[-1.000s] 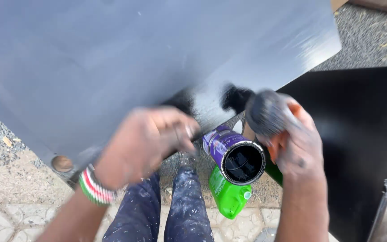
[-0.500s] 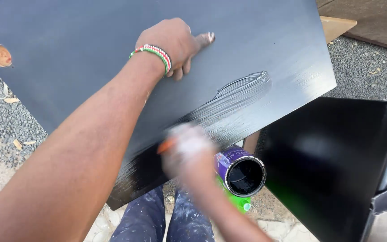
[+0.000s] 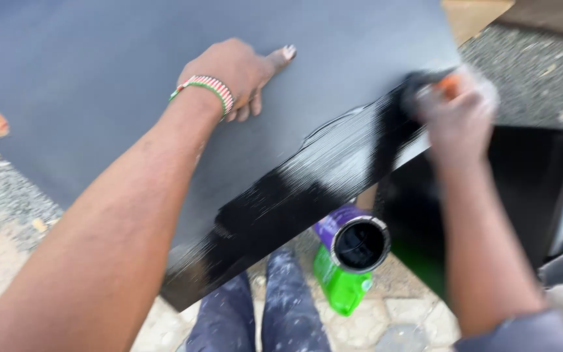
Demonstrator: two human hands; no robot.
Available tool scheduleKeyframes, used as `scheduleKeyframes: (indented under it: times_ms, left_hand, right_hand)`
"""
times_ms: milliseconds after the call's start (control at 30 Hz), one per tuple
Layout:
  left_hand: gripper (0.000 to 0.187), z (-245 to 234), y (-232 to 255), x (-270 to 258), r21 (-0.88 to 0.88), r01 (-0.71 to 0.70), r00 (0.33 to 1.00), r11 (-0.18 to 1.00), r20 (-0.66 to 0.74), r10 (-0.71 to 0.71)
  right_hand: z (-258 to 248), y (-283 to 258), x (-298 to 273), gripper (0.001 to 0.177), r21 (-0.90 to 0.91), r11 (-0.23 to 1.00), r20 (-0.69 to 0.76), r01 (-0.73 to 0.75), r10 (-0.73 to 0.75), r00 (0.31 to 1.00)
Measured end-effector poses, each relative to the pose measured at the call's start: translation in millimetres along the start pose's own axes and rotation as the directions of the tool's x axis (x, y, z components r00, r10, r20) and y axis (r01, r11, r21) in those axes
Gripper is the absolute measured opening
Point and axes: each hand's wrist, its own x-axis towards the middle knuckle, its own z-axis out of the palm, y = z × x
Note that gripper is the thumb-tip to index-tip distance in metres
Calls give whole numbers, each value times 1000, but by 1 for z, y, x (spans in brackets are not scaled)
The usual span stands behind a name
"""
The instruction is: Applying black paint to a wooden furniture panel using a sponge
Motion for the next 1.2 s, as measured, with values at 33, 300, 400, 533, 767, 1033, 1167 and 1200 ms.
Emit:
scheduleKeyframes:
  times_ms: [33, 300, 400, 533, 767, 1033, 1167, 1200]
  left_hand:
    - [102, 3, 0, 5, -22, 5, 1000, 1000, 11, -5]
    - [111, -5, 6, 19, -71, 29, 999, 997, 15, -28]
    - [108, 1, 13, 12, -39, 74, 997, 997, 43, -72]
    - [109, 3, 12, 12, -13, 115, 993, 993, 37, -114]
    - [107, 1, 13, 17, -82, 140, 990, 987, 46, -137]
    - [104, -3, 8, 21, -226, 222, 965, 949, 192, -180]
    - [118, -4, 24, 10, -53, 207, 971, 977, 136, -198]
    - [118, -1, 23, 11, -51, 203, 971, 978, 138, -194]
  right_hand:
    - [15, -79, -44, 19, 537, 822, 4, -189, 221, 975]
    - [-11, -370, -122, 1, 600, 793, 111, 105, -213, 971]
    - [30, -162, -83, 19, 528, 730, 493, -433, 151, 857]
    - [-42, 92, 65, 11, 22, 990, 86, -140, 138, 987]
    - [-6, -281, -93, 46, 858, 112, 413, -501, 430, 803]
    - [17, -221, -83, 20, 839, 388, 377, -382, 91, 922]
    - [-9, 147, 47, 22, -36, 999, 161, -34, 39, 986]
    - [-2, 141, 39, 22, -40, 999, 161, -37, 43, 986]
